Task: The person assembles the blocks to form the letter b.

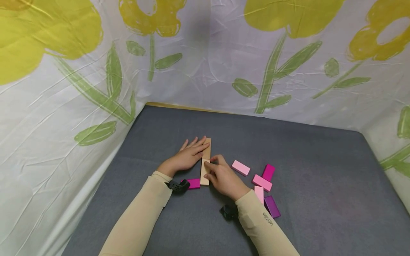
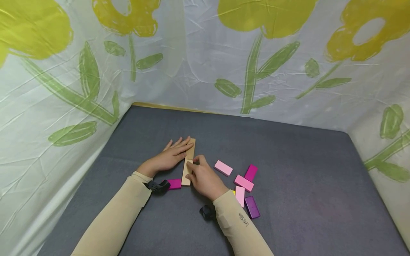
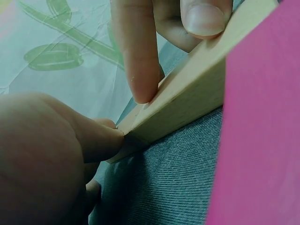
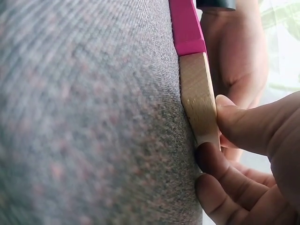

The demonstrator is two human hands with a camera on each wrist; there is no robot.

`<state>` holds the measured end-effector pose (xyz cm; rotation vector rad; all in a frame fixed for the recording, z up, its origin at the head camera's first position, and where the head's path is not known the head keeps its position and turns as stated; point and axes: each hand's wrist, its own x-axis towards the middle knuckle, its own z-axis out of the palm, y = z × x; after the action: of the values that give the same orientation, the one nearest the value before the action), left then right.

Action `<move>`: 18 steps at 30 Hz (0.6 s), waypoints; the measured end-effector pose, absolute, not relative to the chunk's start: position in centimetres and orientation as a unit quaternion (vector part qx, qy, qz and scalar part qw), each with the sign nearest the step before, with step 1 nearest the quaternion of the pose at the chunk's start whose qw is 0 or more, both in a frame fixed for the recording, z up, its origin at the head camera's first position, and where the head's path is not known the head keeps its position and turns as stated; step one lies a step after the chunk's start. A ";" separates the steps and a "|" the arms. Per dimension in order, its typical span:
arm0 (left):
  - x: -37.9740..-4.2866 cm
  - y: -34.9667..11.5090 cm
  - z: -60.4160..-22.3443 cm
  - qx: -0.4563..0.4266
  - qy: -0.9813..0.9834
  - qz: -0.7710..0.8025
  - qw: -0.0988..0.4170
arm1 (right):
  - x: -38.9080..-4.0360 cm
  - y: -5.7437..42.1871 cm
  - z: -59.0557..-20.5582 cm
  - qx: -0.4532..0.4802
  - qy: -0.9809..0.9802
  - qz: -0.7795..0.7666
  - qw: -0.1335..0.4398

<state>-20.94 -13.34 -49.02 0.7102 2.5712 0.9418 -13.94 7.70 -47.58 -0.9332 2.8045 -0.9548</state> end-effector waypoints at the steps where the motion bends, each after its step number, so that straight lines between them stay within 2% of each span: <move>1: -20.9 -13.3 -49.0 0.247 0.898 0.329 0.156 | -13.9 7.7 -47.5 -0.296 0.905 -0.305 0.019; 7: -20.9 -13.3 -48.9 0.243 0.893 0.343 0.158 | -13.2 7.4 -46.6 -0.276 0.922 -0.271 0.000; 13: -21.0 -13.3 -49.0 0.247 0.893 0.341 0.156 | -12.0 6.5 -45.5 -0.328 0.914 -0.237 -0.037; 18: -20.9 -13.3 -48.9 0.247 0.896 0.335 0.158 | -10.9 5.6 -45.6 -0.364 0.908 -0.207 -0.022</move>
<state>-20.90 -13.29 -48.94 0.7063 2.5620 0.9588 -10.90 5.63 -45.63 -1.1593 2.8928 -0.6602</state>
